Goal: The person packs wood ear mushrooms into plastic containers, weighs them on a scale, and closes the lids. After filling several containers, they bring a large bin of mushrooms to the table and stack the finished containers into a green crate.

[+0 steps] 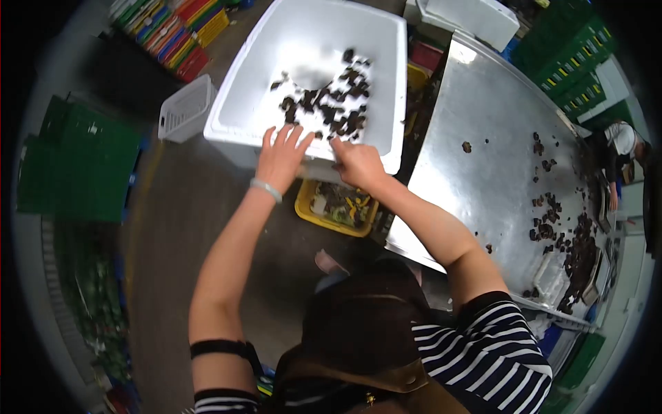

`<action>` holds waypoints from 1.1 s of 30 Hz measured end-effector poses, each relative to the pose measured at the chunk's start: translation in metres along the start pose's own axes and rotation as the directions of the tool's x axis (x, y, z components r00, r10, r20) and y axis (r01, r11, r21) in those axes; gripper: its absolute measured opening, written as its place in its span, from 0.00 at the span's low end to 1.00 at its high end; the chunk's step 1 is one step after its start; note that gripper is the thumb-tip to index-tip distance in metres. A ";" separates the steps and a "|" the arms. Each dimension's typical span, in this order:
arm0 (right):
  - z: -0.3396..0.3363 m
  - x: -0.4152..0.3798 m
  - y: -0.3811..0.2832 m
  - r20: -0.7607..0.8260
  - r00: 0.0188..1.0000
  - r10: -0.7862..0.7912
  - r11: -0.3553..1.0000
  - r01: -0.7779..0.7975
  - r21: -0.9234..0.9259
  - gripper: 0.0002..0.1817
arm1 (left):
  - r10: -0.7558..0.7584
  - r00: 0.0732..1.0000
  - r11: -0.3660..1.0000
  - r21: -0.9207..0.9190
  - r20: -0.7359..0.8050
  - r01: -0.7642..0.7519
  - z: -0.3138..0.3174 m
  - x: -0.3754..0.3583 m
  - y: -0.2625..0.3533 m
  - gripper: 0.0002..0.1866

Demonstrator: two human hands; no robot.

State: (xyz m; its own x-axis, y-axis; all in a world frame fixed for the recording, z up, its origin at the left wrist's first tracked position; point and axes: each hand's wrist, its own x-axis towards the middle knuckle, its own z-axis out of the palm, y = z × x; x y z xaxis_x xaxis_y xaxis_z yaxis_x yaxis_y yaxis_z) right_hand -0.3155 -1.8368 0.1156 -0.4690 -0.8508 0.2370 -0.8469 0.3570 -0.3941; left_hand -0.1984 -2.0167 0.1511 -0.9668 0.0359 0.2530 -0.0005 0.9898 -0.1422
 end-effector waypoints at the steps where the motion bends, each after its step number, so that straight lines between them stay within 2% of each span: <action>1: 0.014 0.006 0.001 0.010 1.000 0.022 1.000 -0.021 -0.009 0.25 | 0.006 0.999 0.999 -0.036 0.035 -0.005 -0.009 -0.009 -0.005 0.39; 3: 0.054 0.009 0.003 0.070 0.995 0.066 0.998 -0.066 -0.010 0.28 | 0.001 0.995 0.993 -0.121 0.104 0.012 -0.014 -0.049 -0.018 0.41; 5: 0.099 0.002 0.015 0.056 0.996 0.067 0.996 -0.063 -0.070 0.33 | 0.007 0.997 0.992 -0.124 0.078 0.002 0.012 -0.095 -0.039 0.39; 6: 0.103 0.000 0.009 0.070 0.993 0.091 0.993 -0.084 -0.088 0.31 | -0.001 0.987 0.991 -0.129 0.158 0.021 0.021 -0.121 -0.052 0.37; 7: 0.115 -0.004 0.016 0.187 0.972 0.142 0.989 -0.133 -0.059 0.35 | -0.004 0.975 0.986 -0.164 0.224 0.041 0.024 -0.143 -0.063 0.36; 8: 0.134 -0.015 0.023 0.130 0.981 0.144 0.989 -0.138 -0.055 0.32 | -0.043 0.964 0.969 -0.224 0.262 0.104 0.032 -0.167 -0.074 0.37; 10: 0.171 -0.044 0.043 0.138 0.978 0.158 0.987 -0.150 -0.064 0.27 | -0.133 0.893 0.948 -0.207 0.431 0.241 0.053 -0.215 -0.104 0.36; 12: 0.211 -0.081 0.072 0.254 0.948 0.191 0.978 -0.162 -0.131 0.19 | -0.176 0.789 0.922 -0.182 0.588 0.342 0.069 -0.244 -0.135 0.36; 14: 0.247 -0.112 0.090 0.329 0.894 0.304 0.947 -0.247 -0.203 0.12 | -0.123 0.740 0.937 -0.169 0.661 0.306 0.085 -0.261 -0.176 0.34; 15: 0.256 -0.123 0.094 0.538 0.774 0.334 0.939 -0.224 -0.261 0.11 | -0.096 0.689 0.927 -0.188 0.718 0.324 0.094 -0.262 -0.198 0.33; 16: 0.275 -0.134 0.093 0.453 0.801 0.390 0.917 -0.292 -0.272 0.10 | -0.070 0.632 0.918 -0.198 0.772 0.344 0.100 -0.263 -0.224 0.32; 18: 0.293 -0.115 0.084 0.686 0.470 0.555 0.831 -0.353 -0.430 0.14 | -0.042 0.588 0.885 -0.243 0.808 0.397 0.115 -0.267 -0.275 0.29; 21: 0.301 -0.063 0.074 0.733 0.378 0.565 0.815 -0.392 -0.426 0.17 | -0.090 0.494 0.760 -0.261 0.865 0.595 0.134 -0.267 -0.359 0.28; 23: 0.301 -0.018 0.077 0.786 0.317 0.531 0.828 -0.394 -0.400 0.19 | -0.056 0.391 0.840 -0.168 0.919 0.515 0.144 -0.269 -0.401 0.28; 24: 0.313 0.015 0.086 0.826 0.249 0.506 0.840 -0.358 -0.407 0.22 | -0.042 0.350 0.872 -0.137 0.936 0.470 0.156 -0.266 -0.424 0.28; 25: 0.321 0.056 0.098 0.857 0.262 0.444 0.872 -0.347 -0.346 0.23 | 0.073 0.409 0.893 -0.242 0.910 0.380 0.180 -0.284 -0.453 0.29; 26: 0.328 0.092 0.104 0.886 0.270 0.378 0.899 -0.336 -0.281 0.24 | 0.037 0.429 0.845 -0.258 0.903 0.468 0.186 -0.276 -0.467 0.30; 28: 0.270 0.196 0.083 0.856 0.405 0.322 0.893 -0.430 -0.133 0.17 | -0.029 0.442 0.714 -0.291 0.897 0.636 0.187 -0.269 -0.483 0.30; 30: 0.261 0.277 0.083 0.774 0.494 0.397 0.901 -0.370 -0.226 0.17 | -0.072 0.304 0.572 -0.210 0.950 0.793 0.203 -0.254 -0.490 0.31; 31: 0.271 0.309 0.092 0.740 0.553 0.383 0.914 -0.343 -0.217 0.18 | -0.084 0.231 0.493 -0.161 0.969 0.855 0.214 -0.245 -0.495 0.31; 32: 0.281 0.338 0.105 0.704 0.608 0.367 0.925 -0.315 -0.211 0.19 | -0.096 0.186 0.430 -0.128 0.978 0.894 0.225 -0.237 -0.498 0.29; 33: 0.290 0.364 0.113 0.648 0.682 0.339 0.936 -0.314 -0.160 0.18 | -0.123 0.191 0.391 -0.129 0.974 0.911 0.238 -0.225 -0.505 0.27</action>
State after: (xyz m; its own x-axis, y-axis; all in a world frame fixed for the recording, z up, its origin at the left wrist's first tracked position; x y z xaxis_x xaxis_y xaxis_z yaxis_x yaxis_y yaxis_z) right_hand -0.5091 -2.2182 -0.1002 -0.4449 -0.7089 -0.5472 -0.6853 0.6629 -0.3016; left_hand -0.0419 -2.5576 -0.0616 -0.4336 -0.2488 -0.8661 -0.8480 0.4377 0.2989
